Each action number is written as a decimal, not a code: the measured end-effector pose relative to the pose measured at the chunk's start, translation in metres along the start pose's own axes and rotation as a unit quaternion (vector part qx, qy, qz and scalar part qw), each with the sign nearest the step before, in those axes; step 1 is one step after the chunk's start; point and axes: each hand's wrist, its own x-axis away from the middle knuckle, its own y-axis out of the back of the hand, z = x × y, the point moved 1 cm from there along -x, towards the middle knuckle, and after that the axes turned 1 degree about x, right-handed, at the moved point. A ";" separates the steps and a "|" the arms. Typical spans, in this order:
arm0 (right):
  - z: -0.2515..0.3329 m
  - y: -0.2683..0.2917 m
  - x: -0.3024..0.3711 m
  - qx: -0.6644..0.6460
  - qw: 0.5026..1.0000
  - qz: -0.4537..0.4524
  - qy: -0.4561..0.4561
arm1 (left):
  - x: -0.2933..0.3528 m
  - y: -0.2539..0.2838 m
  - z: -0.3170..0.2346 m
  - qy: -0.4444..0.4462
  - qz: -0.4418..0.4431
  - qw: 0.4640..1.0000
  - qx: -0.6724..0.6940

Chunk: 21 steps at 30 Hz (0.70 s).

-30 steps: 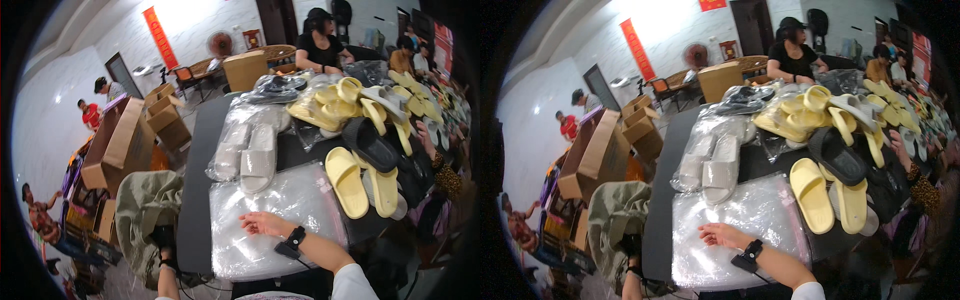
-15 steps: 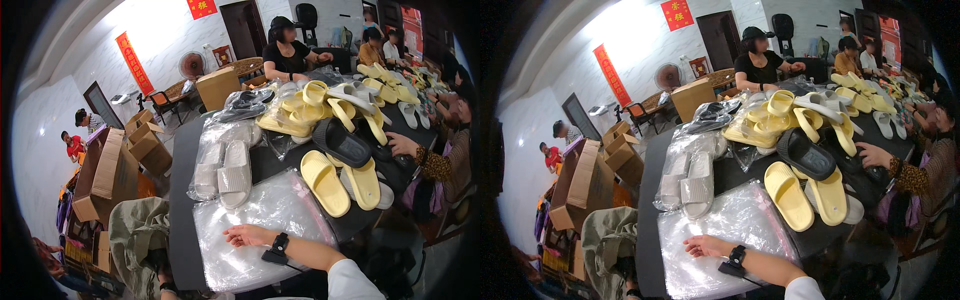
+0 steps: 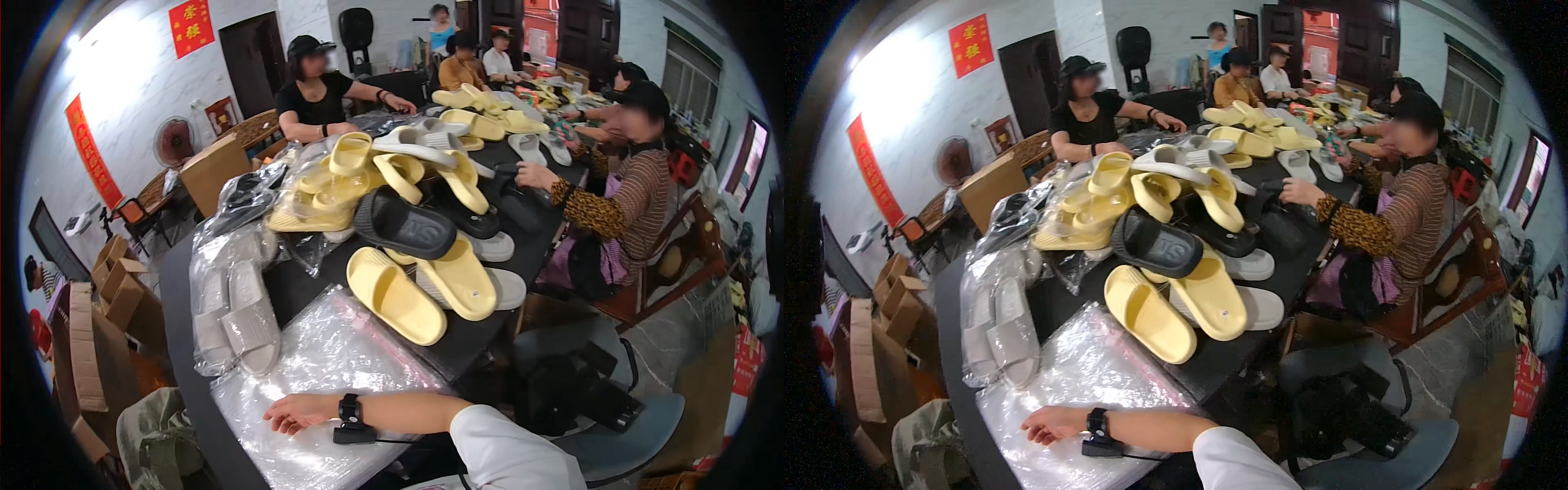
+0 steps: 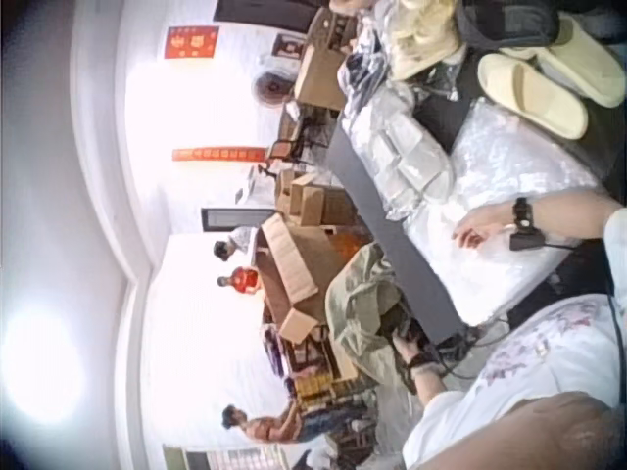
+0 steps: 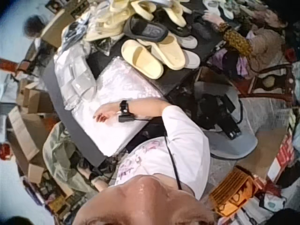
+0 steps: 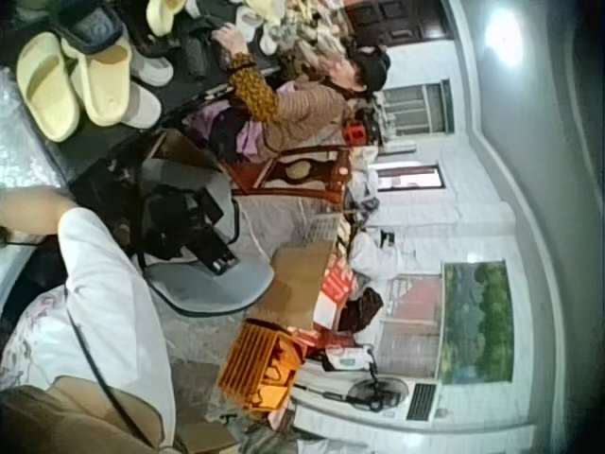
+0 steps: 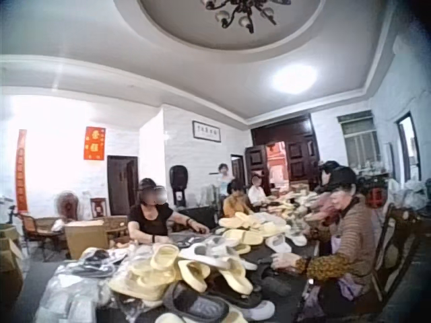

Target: Packaging finished plastic slippers into plastic bags and placing them into a large collection bag.

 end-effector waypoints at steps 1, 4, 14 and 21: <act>0.001 -0.006 -0.002 0.008 1.000 0.022 -0.008 | 0.020 -0.002 -0.012 -0.078 -0.047 0.995 -0.051; -0.002 -0.011 -0.008 0.019 0.999 0.025 -0.009 | 0.022 0.007 0.001 -0.095 -0.073 0.993 0.013; -0.003 -0.016 0.000 0.018 1.000 0.012 -0.006 | -0.042 0.071 0.048 0.052 0.013 0.998 0.018; -0.010 -0.018 -0.023 0.023 0.998 0.040 -0.037 | -0.095 0.119 0.058 -0.038 -0.067 0.984 -0.161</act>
